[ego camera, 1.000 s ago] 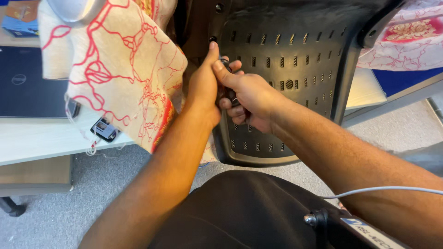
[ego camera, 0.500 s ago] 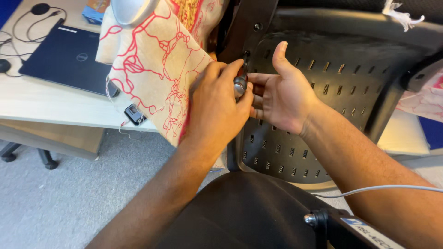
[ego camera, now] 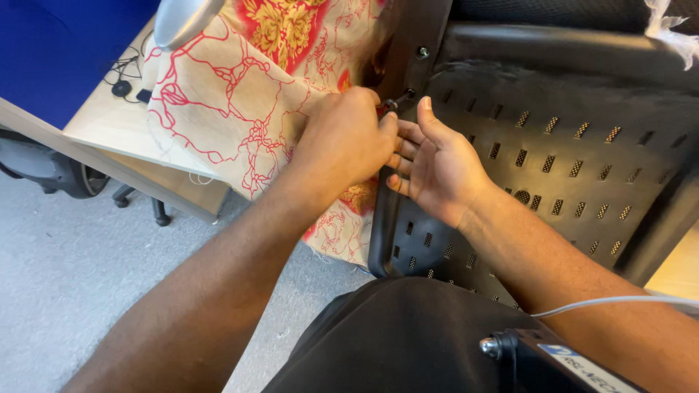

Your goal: The person uses a screwdriver to tighten screws on the underside of an office chair, securing the seat to the central mechanism and then attaching the backrest frame. The chair is flipped and repositioned to access different screw locations.

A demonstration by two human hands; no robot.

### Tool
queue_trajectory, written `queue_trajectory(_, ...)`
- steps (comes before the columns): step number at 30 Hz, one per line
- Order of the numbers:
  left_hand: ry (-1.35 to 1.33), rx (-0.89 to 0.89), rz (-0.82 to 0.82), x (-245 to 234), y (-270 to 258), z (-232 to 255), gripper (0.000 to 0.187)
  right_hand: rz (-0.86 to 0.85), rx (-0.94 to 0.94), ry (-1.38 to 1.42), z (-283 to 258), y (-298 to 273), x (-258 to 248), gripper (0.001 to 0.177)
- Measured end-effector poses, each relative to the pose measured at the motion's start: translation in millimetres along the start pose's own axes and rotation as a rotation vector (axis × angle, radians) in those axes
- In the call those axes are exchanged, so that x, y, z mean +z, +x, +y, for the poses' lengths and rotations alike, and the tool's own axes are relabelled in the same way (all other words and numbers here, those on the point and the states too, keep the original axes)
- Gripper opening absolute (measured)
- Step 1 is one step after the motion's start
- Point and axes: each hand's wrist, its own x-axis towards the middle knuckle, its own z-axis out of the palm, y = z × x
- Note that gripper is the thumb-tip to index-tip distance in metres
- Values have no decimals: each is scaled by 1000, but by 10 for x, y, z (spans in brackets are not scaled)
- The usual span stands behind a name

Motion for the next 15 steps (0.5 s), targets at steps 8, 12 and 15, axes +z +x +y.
queue_trajectory(8, -1516, -735, -186, 382, -120, -368, 23, 108, 16, 77, 102, -30, -175, 71)
queue_trajectory(12, -1746, -837, -121, 554, -330, -321, 23, 113, 64, 100, 251, 120, -225, 60)
queue_trajectory(15, -1666, -806, -62, 628, -383, -136, 27, -13, 83, 153, 363, 260, -252, 46)
